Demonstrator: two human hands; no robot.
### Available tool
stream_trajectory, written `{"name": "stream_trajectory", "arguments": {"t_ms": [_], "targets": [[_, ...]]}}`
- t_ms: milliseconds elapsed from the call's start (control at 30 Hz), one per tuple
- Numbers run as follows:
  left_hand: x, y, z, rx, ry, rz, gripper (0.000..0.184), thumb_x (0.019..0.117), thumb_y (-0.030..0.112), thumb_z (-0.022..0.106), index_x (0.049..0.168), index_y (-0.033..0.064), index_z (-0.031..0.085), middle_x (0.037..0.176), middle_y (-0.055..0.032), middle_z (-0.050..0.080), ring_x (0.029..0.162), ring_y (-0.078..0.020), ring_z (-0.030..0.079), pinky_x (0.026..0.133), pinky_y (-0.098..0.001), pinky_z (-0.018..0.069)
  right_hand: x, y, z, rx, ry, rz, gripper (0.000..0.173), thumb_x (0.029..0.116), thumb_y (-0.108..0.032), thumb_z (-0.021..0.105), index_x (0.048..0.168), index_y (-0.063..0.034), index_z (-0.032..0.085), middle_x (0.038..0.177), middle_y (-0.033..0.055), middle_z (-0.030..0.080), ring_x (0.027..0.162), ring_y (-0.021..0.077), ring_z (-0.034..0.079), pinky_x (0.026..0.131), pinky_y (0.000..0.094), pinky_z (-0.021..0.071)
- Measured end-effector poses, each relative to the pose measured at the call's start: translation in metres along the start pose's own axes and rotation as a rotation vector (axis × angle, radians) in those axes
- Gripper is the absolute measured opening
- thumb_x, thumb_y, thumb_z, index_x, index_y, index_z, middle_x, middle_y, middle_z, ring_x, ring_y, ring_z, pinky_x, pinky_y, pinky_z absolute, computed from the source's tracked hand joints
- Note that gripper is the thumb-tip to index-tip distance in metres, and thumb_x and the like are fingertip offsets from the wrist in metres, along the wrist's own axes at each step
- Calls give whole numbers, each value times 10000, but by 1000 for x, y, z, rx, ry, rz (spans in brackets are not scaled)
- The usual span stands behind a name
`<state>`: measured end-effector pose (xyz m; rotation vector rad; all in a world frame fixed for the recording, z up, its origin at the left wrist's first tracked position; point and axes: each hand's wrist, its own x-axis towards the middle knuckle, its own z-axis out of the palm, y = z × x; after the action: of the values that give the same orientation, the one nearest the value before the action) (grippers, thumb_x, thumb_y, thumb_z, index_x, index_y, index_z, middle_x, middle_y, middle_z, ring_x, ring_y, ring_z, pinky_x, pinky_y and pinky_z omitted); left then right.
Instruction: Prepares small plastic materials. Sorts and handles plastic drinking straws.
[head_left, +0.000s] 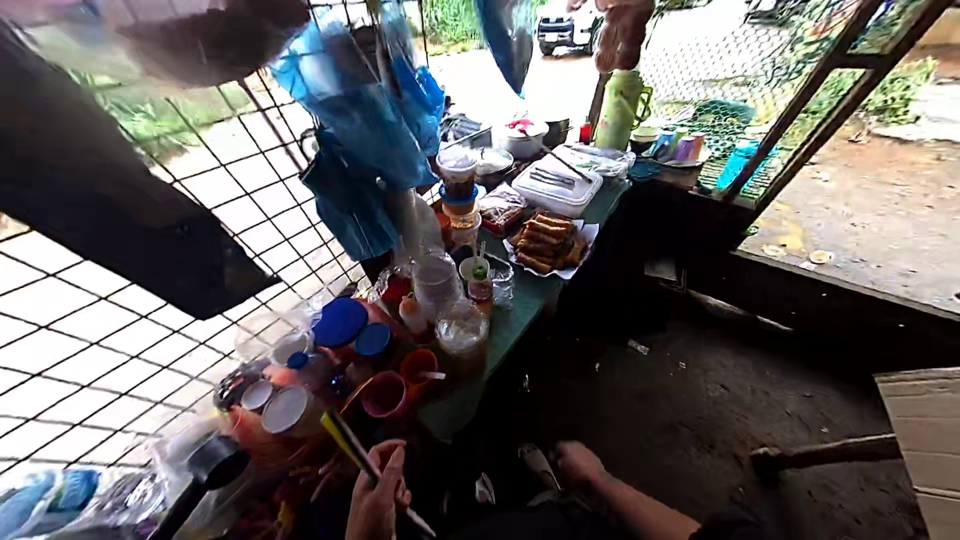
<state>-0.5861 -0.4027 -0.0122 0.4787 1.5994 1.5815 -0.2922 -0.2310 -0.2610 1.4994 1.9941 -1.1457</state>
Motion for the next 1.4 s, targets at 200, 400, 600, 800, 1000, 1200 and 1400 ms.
{"name": "stream_trajectory", "arguments": {"t_ms": [200,400,600,800,1000,1200,1400], "targets": [[6,10,-13,74,-29,-68,294,995,79,407,1275,82,496,719,65,491,535,-22,491,503,-178,465,-43,-82,-102,512,169,-52,413,1041,-198,526,1407,-6,510,1194,244,634,1012,330,637,889,513,510],[10,27,-11,75,-98,-40,264,1073,65,350,1316,69,451,803,37,531,591,-41,513,535,-190,469,-111,-164,-134,919,18,-471,420,1081,-97,448,1490,-3,446,968,63,673,744,126,676,725,302,599],[19,30,-25,179,-59,136,217,1071,79,414,1249,61,537,770,45,513,594,-22,475,543,-162,416,-137,-213,-126,1051,-299,-752,627,1060,-65,447,1625,-200,212,873,-5,620,606,57,568,576,204,517],[4,30,-39,211,-47,113,317,1115,246,309,1265,102,548,760,77,480,600,-13,455,547,-161,401,-145,-240,-125,878,-346,-857,493,1034,-101,508,1510,-121,383,801,-42,614,571,8,519,537,164,456],[-10,30,-32,-129,-305,24,289,1088,151,303,1132,102,584,722,67,532,571,-25,509,541,-170,477,-161,-252,-136,830,-281,-907,543,1086,-116,389,1609,-206,276,842,-17,610,566,26,504,524,171,444],[2,28,10,-163,-491,-28,192,1058,135,448,1106,100,631,749,64,606,597,-5,560,562,-149,497,-183,-238,-165,948,-144,-890,343,1023,-191,571,1333,-52,524,782,-76,577,592,-12,510,542,149,444],[24,17,96,0,-664,-29,174,1045,113,474,1133,86,622,794,70,627,622,18,545,575,-135,469,-165,-193,-199,809,227,-907,133,1006,-129,591,1034,-4,626,778,-50,618,631,-24,542,587,156,463]]}}
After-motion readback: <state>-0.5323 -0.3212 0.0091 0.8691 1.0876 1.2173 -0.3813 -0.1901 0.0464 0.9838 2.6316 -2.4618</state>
